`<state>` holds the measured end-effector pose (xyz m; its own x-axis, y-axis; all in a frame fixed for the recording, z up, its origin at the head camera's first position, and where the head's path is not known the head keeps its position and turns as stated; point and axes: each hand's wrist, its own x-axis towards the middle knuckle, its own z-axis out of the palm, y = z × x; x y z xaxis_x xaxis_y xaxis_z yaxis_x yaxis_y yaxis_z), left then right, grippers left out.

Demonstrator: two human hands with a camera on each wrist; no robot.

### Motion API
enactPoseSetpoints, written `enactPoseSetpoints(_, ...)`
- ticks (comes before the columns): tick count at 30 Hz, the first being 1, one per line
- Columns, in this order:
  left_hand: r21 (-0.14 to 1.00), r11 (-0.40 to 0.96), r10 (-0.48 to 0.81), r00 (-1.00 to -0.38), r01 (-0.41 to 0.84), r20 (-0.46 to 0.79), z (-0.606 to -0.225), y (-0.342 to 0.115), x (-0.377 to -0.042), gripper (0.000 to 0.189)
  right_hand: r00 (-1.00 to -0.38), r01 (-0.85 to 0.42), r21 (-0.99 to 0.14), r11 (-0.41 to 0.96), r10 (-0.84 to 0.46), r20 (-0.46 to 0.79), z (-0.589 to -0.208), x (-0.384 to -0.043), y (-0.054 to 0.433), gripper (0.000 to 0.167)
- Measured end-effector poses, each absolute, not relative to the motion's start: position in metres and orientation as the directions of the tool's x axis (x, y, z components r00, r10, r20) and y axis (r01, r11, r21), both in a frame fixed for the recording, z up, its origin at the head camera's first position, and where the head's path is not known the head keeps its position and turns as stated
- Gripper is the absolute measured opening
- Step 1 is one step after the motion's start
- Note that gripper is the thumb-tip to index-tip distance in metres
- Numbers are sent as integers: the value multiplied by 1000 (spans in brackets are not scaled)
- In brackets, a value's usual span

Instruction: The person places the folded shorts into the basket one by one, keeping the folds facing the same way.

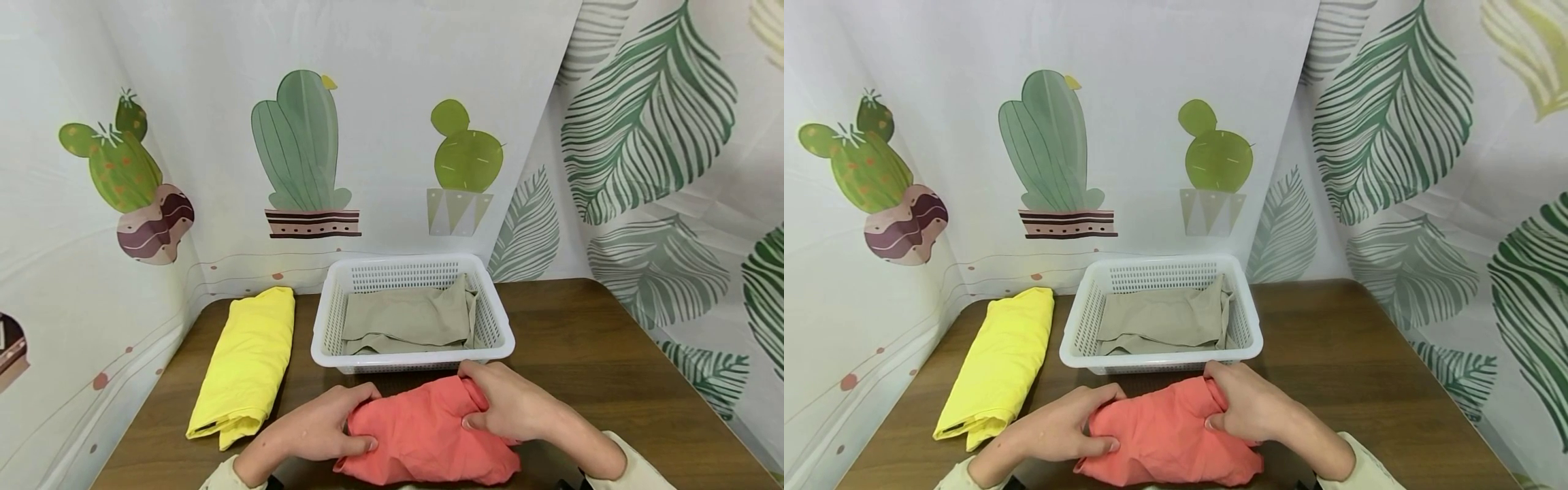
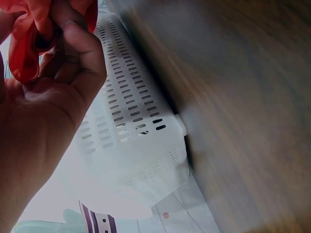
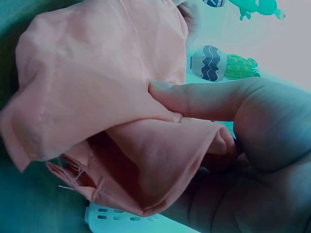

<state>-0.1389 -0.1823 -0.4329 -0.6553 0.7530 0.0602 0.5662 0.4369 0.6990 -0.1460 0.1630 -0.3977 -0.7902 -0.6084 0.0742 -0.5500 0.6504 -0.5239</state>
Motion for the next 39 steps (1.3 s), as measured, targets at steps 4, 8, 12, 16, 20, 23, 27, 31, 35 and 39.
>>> enactPoseSetpoints(4,702,431,755,-652,566,62,-433,-182,-139,32,-792,-548,-523,653,-607,72,-397,-145,163,42)
enactPoseSetpoints(8,706,426,756,-651,566,65,-433,-182,-139,32,-792,-546,-526,653,-606,70,-396,-145,164,42)
enactPoseSetpoints(12,707,422,758,-649,568,69,-433,-182,-139,33,-792,-544,-531,650,-607,67,-395,-144,164,42)
enactPoseSetpoints(16,705,420,759,-647,572,73,-432,-182,-139,33,-791,-546,-530,649,-607,71,-395,-143,164,43)
enactPoseSetpoints(20,703,419,760,-646,574,74,-432,-182,-139,33,-792,-546,-526,652,-606,71,-394,-143,164,42)
enactPoseSetpoints(23,703,420,759,-647,573,74,-432,-182,-139,33,-790,-548,-527,650,-609,71,-394,-143,164,43)
enactPoseSetpoints(27,704,417,761,-645,575,76,-433,-181,-139,33,-788,-550,-529,646,-612,73,-393,-142,164,43)
enactPoseSetpoints(31,709,416,762,-644,569,70,-433,-181,-139,33,-784,-553,-532,641,-616,74,-393,-142,164,43)
enactPoseSetpoints(35,710,417,761,-645,568,69,-432,-181,-139,33,-782,-557,-534,636,-618,79,-393,-142,163,43)
enactPoseSetpoints(39,711,416,761,-645,567,70,-432,-181,-138,33,-780,-559,-536,633,-620,81,-393,-141,163,43)
